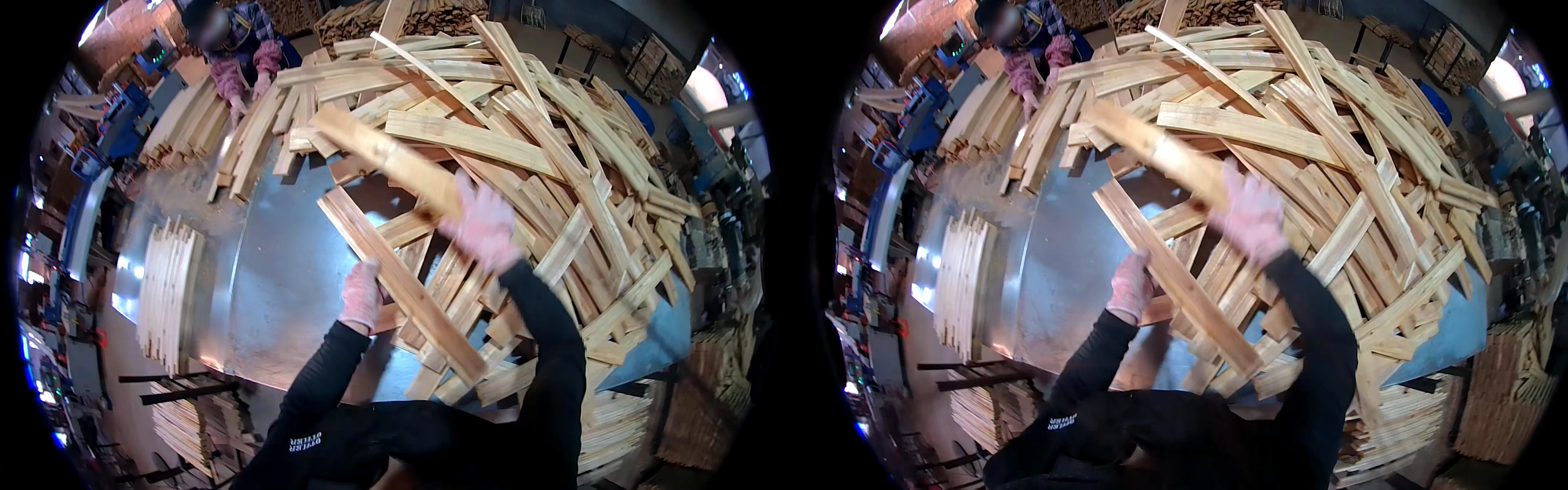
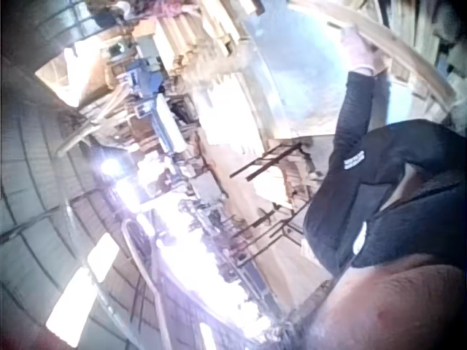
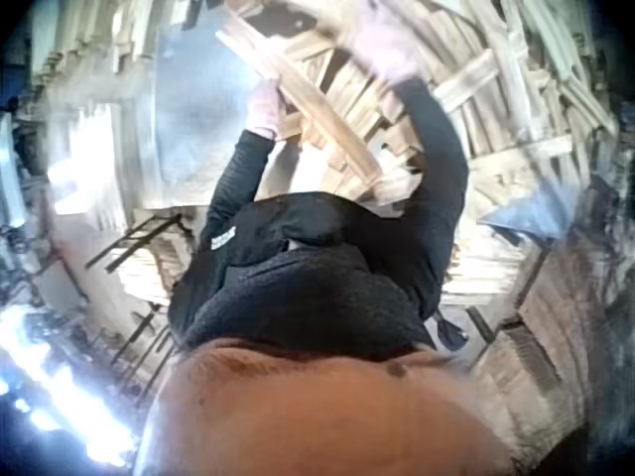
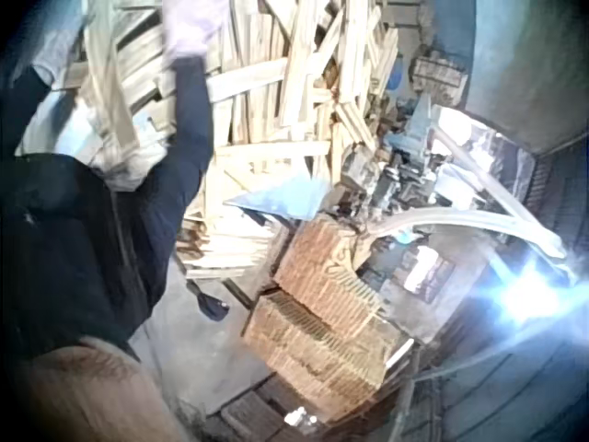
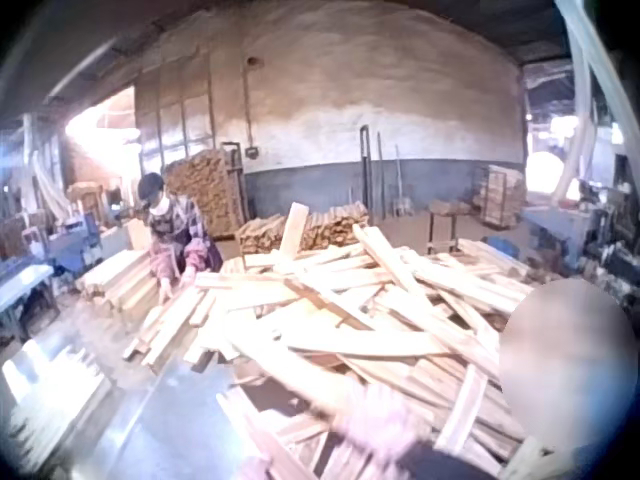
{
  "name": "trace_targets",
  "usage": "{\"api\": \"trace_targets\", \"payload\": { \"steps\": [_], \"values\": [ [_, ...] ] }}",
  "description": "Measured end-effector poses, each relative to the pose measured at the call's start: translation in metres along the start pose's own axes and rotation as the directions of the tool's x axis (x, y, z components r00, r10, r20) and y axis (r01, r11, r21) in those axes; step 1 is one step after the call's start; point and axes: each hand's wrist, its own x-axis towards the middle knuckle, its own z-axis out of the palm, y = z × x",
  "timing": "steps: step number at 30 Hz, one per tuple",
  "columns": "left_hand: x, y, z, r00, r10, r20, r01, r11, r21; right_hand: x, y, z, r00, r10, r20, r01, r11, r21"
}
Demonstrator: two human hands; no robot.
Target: The person repeatedly picks up small wooden planks from a large pile on a metal table and stacks them neatly on a nearby rack. They wear pink gloves and handle the planks by hand, organizing them into a growing stack throughout the clip.
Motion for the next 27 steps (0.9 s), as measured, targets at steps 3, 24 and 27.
{"api": "trace_targets", "payload": {
  "steps": [3,24,27],
  "values": [
    [0.012,0.002,0.022,0.995,-0.099,-0.029,0.084,0.942,-0.324,-0.095,-0.031,0.016,0.951,-0.024,0.309,0.001,0.997,0.074],
    [0.02,-0.013,-0.031,0.928,0.275,-0.252,-0.3,0.952,-0.067,0.002,-0.117,0.062,0.98,-0.144,0.136,0.122,0.98,0.16],
    [-0.003,0.02,-0.045,0.953,-0.011,-0.302,-0.155,0.84,-0.521,-0.03,-0.167,0.056,0.906,-0.304,0.295,0.239,0.942,0.237]
  ]
}}
